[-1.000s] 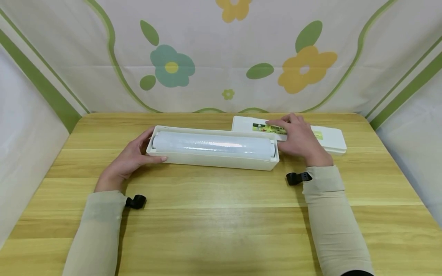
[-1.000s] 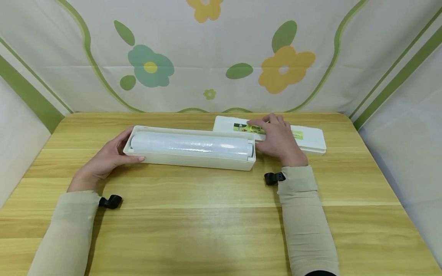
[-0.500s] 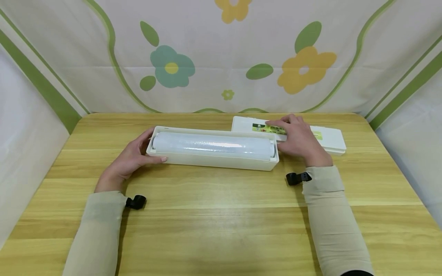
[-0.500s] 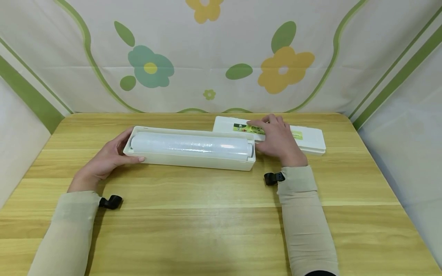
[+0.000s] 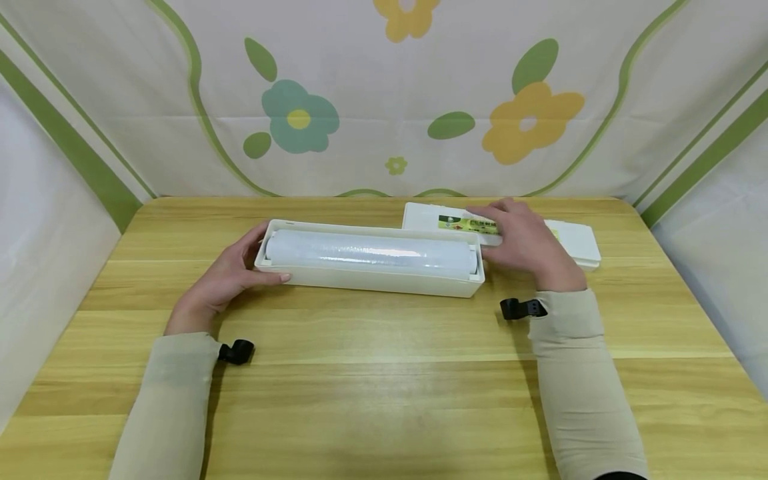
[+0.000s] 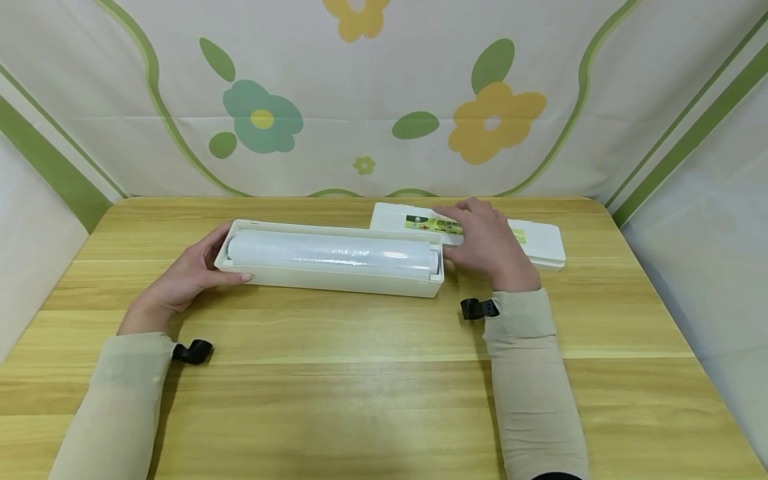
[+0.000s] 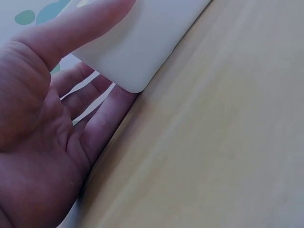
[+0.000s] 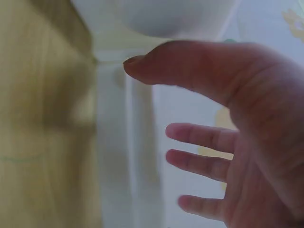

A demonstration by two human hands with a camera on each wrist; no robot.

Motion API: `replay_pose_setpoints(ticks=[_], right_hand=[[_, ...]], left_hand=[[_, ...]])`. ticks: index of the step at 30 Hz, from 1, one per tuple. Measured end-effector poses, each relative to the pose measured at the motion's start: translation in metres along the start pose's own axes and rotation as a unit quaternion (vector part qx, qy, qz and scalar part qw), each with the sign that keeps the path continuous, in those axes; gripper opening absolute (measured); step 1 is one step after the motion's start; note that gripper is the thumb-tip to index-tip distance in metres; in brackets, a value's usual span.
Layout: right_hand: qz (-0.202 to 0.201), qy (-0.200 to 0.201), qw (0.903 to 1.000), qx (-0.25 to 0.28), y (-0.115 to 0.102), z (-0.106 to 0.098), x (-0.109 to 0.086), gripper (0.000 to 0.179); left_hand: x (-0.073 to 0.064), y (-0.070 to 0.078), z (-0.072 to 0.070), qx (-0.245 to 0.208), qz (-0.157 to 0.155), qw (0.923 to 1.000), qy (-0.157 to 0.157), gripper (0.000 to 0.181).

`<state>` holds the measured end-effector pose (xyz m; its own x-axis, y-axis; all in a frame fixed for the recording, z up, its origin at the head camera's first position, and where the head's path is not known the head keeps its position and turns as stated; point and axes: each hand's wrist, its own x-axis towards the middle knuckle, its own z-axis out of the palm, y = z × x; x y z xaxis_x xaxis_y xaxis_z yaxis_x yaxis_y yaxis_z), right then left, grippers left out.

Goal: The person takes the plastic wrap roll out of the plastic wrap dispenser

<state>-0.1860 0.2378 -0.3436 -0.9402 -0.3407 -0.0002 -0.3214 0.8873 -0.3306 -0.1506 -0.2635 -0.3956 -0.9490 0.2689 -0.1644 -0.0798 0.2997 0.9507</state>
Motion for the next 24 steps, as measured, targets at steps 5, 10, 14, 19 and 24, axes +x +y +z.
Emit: replay_pose_setpoints(ticks=[5,10,14,19,24], right_hand=[[0.018,0.017,0.9995,0.018,-0.006,-0.010,-0.007,0.066],[0.017,0.057,0.9980,0.020,-0.016,-0.016,-0.010,0.055],[0.006,0.085,0.9962,0.020,-0.026,-0.019,-0.010,0.051],[-0.031,0.107,0.9937,0.006,-0.040,-0.018,-0.008,0.049],[-0.067,0.121,0.9904,-0.007,-0.052,-0.014,-0.007,0.049]], left_hand=[[-0.001,0.001,-0.001,0.002,-0.002,1.0000,-0.004,0.102],[-0.001,0.001,0.000,-0.005,-0.005,1.0000,0.000,0.102],[0.000,0.000,0.000,-0.013,-0.004,0.9999,0.001,0.101],[0.001,0.000,0.000,-0.012,-0.003,0.9999,0.000,0.102],[0.004,0.000,0.000,-0.008,-0.003,1.0000,-0.002,0.102]])
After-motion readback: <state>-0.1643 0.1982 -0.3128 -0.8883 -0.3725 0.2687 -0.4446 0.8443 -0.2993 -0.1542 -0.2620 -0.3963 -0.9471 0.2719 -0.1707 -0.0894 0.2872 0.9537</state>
